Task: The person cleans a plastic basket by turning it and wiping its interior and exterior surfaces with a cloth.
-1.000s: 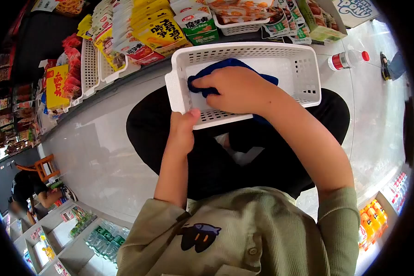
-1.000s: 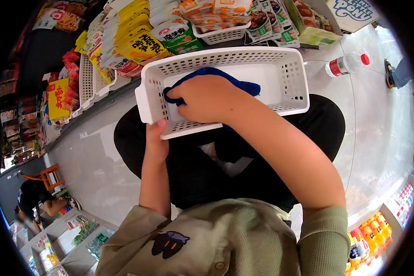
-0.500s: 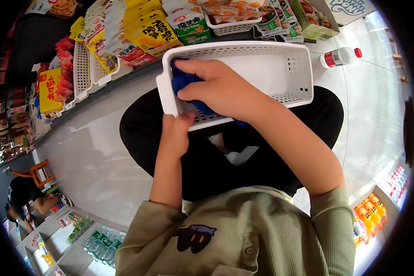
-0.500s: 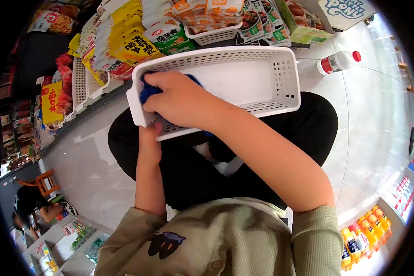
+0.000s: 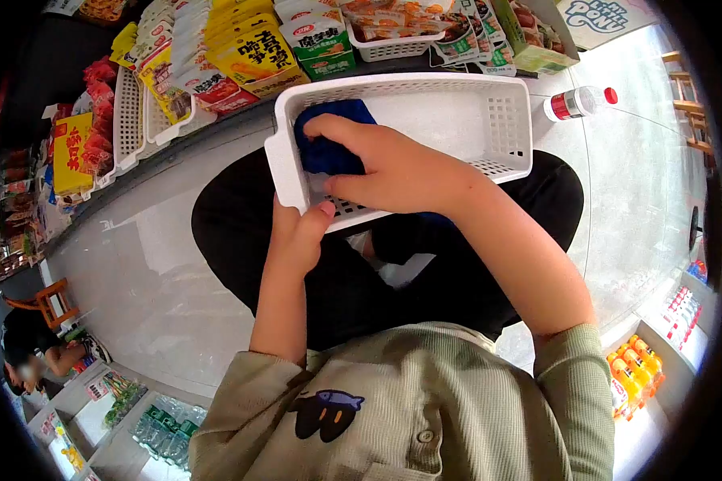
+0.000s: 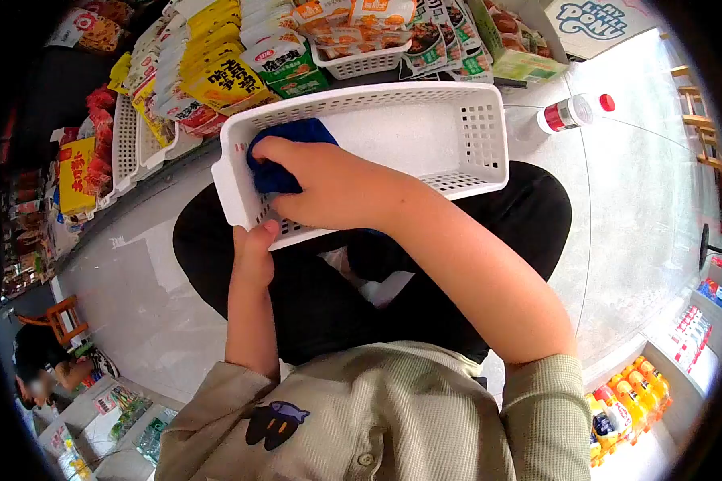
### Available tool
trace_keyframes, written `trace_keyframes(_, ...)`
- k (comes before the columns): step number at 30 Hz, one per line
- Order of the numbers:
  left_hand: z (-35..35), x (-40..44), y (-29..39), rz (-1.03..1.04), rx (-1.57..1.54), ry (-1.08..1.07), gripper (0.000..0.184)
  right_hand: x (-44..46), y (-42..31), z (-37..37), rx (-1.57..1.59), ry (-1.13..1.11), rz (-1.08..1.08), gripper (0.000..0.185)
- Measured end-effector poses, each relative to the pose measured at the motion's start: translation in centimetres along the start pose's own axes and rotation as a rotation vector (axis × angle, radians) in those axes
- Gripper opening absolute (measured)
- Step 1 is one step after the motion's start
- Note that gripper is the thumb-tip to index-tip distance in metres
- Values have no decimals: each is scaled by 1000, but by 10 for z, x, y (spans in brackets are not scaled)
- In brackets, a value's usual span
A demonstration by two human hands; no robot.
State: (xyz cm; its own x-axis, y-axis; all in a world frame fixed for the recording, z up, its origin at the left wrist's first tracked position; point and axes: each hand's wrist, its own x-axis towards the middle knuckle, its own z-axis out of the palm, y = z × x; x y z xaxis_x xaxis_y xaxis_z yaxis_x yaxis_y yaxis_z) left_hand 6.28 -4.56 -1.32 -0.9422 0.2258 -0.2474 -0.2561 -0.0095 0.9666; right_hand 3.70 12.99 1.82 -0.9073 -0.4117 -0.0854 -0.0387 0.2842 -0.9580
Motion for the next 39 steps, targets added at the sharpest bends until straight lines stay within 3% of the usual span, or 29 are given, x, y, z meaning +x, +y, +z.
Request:
trace_keyframes(2,-1,-2,-2,18,-24,13,63,-2,6,4,-15,6,-10,38)
trace_keyframes(4,-3,0,-2,18,-49,-40,64,-2,21,3,-318,70,-197,37)
trace_keyframes(5,-3,1,-2,18,-51,-37,64,-5,26,-2,-319,66,-197,37)
trace_keyframes(9,-2,2,-1,-8,-100,-68,68,-24,39,-29,-391,12,-10,41)
trace_keyframes(11,-3,1,-2,-33,-73,-63,74,-33,49,-40,-340,68,174,43)
trace_keyframes(17,-2,4,3,-24,-43,-110,87,-42,72,-63,-407,139,446,45)
trace_keyframes(22,-1,0,-1,7,-76,-88,88,-41,68,-52,-532,198,361,45)
trace_keyframes(25,-2,0,-2,13,-70,-70,86,-30,63,-35,-462,173,210,41)
trace_keyframes(27,-1,1,-1,-17,-57,-61,84,-16,50,-21,-116,125,126,38)
trace_keyframes(30,-1,3,2,-13,-50,-63,82,3,44,-3,-113,269,-113,39)
trace_keyframes(33,-3,3,0,-11,-9,-101,83,7,35,-1,-300,52,-92,39)
trace_keyframes(35,-1,3,-1,9,13,-70,87,7,37,0,-302,20,-126,34)
trace_keyframes(39,-3,5,-4,28,21,-125,95,1,23,-11,-391,-137,84,26)
